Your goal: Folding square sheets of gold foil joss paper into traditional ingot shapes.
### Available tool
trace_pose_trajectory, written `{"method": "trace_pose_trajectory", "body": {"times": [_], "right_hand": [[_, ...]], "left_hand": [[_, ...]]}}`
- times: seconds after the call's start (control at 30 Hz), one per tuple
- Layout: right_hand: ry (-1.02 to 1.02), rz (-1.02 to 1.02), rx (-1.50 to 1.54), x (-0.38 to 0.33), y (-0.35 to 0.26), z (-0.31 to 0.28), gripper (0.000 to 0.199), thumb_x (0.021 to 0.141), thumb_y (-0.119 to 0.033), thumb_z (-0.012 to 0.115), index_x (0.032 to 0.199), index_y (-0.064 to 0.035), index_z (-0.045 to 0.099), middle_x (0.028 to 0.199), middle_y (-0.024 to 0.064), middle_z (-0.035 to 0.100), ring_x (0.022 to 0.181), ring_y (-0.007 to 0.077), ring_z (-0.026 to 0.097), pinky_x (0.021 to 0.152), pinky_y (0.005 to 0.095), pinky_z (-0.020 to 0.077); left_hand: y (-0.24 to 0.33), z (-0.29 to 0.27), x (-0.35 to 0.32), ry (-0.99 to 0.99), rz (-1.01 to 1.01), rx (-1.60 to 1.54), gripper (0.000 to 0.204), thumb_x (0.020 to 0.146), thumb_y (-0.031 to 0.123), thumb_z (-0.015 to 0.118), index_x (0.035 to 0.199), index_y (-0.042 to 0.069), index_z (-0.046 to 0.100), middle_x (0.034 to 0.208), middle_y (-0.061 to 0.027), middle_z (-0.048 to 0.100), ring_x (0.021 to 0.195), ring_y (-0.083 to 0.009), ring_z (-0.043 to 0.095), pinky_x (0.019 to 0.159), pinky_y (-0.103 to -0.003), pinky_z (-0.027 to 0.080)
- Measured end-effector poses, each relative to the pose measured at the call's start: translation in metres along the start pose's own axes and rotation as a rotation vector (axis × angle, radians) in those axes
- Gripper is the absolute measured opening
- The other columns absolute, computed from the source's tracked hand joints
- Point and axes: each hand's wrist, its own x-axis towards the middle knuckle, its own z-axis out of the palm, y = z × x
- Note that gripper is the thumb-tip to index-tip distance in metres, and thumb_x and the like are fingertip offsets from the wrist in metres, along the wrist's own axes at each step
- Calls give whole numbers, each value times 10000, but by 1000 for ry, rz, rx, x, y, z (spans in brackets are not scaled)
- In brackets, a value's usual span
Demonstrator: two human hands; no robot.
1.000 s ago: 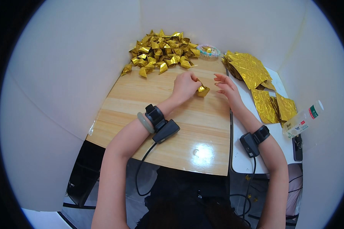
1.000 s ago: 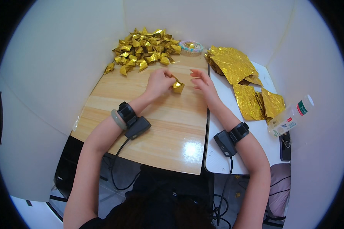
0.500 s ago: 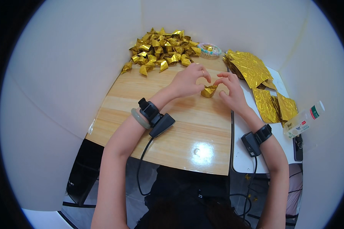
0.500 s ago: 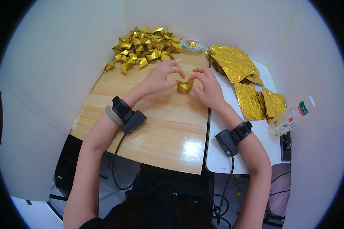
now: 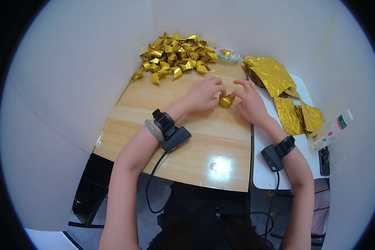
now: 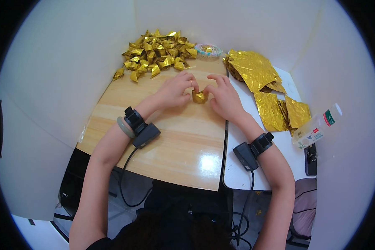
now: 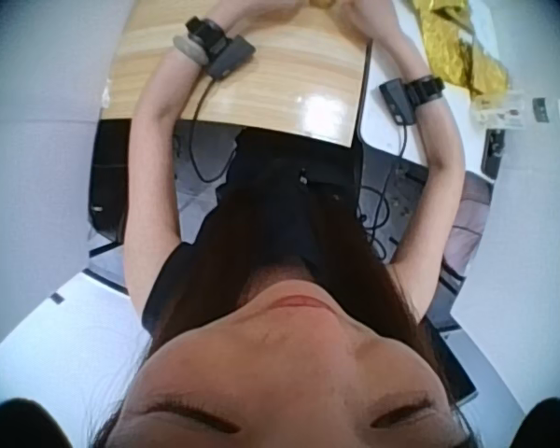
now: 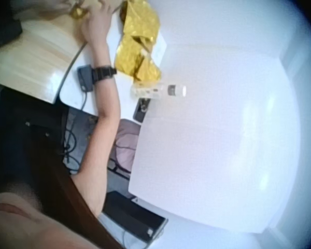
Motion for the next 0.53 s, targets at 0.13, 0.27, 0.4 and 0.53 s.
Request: {"method": "trace_pose_trajectory", "body": {"times": [0.13, 0.27, 0.4, 0.53], "right_hand": [[14, 50, 47, 0, 0, -3, 276, 597, 46, 515, 832, -94, 554, 1142, 122, 460, 1100, 320, 391, 904, 376, 376], [-32, 45, 37, -1, 4, 3, 323, 605, 47, 515, 891, -99, 551, 1146, 128, 446, 1097, 316, 393, 904, 374, 377], [153, 175, 246, 1, 5, 2, 398, 639, 42, 507, 1014, -91, 517, 1166, 133, 409, 1102, 287, 395, 910, 366, 369], [287, 311, 396, 3, 11, -1, 416, 669, 26, 504, 1072, -74, 476, 1194, 122, 382, 1113, 258, 395, 922, 381, 358]], "left_hand": [[-2, 0, 0, 21, -33, -86, 209, 636, 57, 562, 832, 122, 592, 931, -38, 500, 972, -223, 453, 786, -336, 423], [-1, -3, 0, -83, -37, 30, 165, 667, 103, 585, 830, 120, 607, 858, -38, 520, 946, -210, 476, 763, -326, 428], [3, -10, 8, -187, -318, -76, 182, 711, 144, 587, 883, 106, 634, 770, -45, 585, 769, -203, 560, 675, -329, 452], [-30, -17, 9, 523, -529, 139, 470, 709, 248, 612, 1142, 88, 522, 837, -84, 639, 732, -179, 599, 646, -324, 461]]}}
